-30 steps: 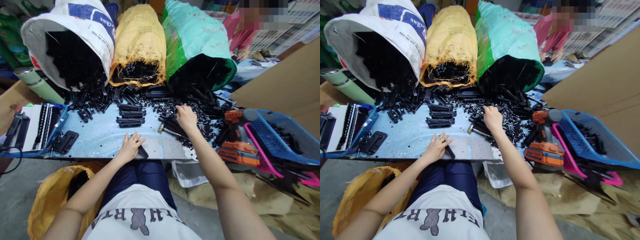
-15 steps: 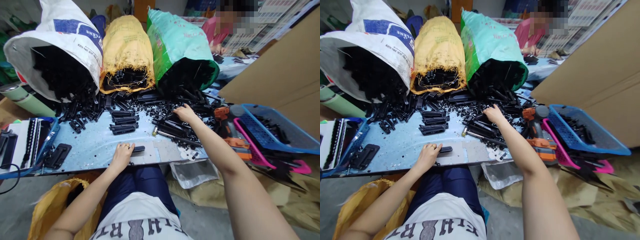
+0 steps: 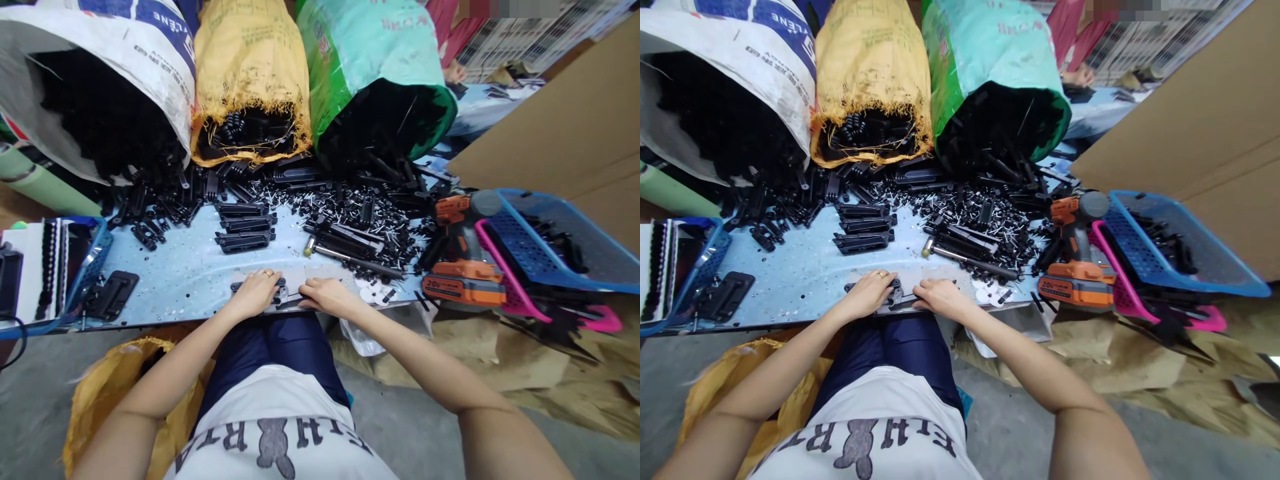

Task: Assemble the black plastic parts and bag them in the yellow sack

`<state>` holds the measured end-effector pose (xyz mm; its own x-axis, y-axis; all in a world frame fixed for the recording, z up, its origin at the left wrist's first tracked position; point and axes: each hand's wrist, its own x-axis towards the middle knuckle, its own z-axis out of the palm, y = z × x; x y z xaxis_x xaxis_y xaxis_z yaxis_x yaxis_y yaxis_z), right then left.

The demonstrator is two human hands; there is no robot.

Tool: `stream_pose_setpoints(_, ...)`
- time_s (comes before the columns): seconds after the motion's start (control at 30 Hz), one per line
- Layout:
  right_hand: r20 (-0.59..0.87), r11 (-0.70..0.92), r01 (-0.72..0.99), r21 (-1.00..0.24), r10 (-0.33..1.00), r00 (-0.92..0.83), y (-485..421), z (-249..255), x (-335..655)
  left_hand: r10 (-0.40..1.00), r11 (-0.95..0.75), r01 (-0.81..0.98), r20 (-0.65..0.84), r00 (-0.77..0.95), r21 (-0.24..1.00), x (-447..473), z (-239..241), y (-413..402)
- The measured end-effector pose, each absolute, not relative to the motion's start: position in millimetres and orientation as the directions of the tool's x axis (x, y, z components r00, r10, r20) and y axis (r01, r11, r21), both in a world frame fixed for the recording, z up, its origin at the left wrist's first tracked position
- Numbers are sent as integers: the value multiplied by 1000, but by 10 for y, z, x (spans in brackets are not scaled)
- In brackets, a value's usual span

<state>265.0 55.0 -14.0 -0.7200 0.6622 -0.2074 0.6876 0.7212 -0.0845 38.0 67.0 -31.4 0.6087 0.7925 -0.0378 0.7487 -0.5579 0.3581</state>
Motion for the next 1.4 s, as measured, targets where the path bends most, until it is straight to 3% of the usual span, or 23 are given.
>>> stream_pose_setpoints(0.2, -116, 640, 768, 22, 765, -634, 496, -71, 2571, 817, -530, 741, 17, 576, 413, 378, -259, 618)
stream_pose_setpoints(0.67, -99, 716, 690, 104, 698, -709, 469, 300, 2436, 768, -626, 637, 215, 603, 449, 239, -369, 564)
stream_pose_setpoints(0.8, -59, 730, 681, 61, 684, -727, 453, 49, 2595, 721, -663, 631, 115, 684, 403, 305, -369, 554)
stream_pose_setpoints(0.9, 30, 693, 721, -5, 720, -693, 426, -240, 2755, 656, -734, 590, 126, 744, 335, 526, -286, 798)
stream_pose_setpoints(1.0, 107, 658, 749, -69, 752, -651, 361, -459, 2853, 758, -650, 711, 171, 629, 269, 876, -183, 1387)
stream_pose_setpoints(1.1, 148, 631, 766, -117, 774, -615, 271, -550, 2866, 856, -517, 843, 92, 509, 151, 1189, -148, 2074)
stream_pose_setpoints(1.3, 346, 576, 766, -285, 807, -478, 533, -264, 3023, 871, -491, 862, 68, 486, 128, 1456, -306, 2513)
stream_pose_setpoints(1.4, 366, 429, 861, -274, 874, -319, 1123, 26, 3226, 849, -528, 839, 92, 520, 129, 1436, -328, 2314)
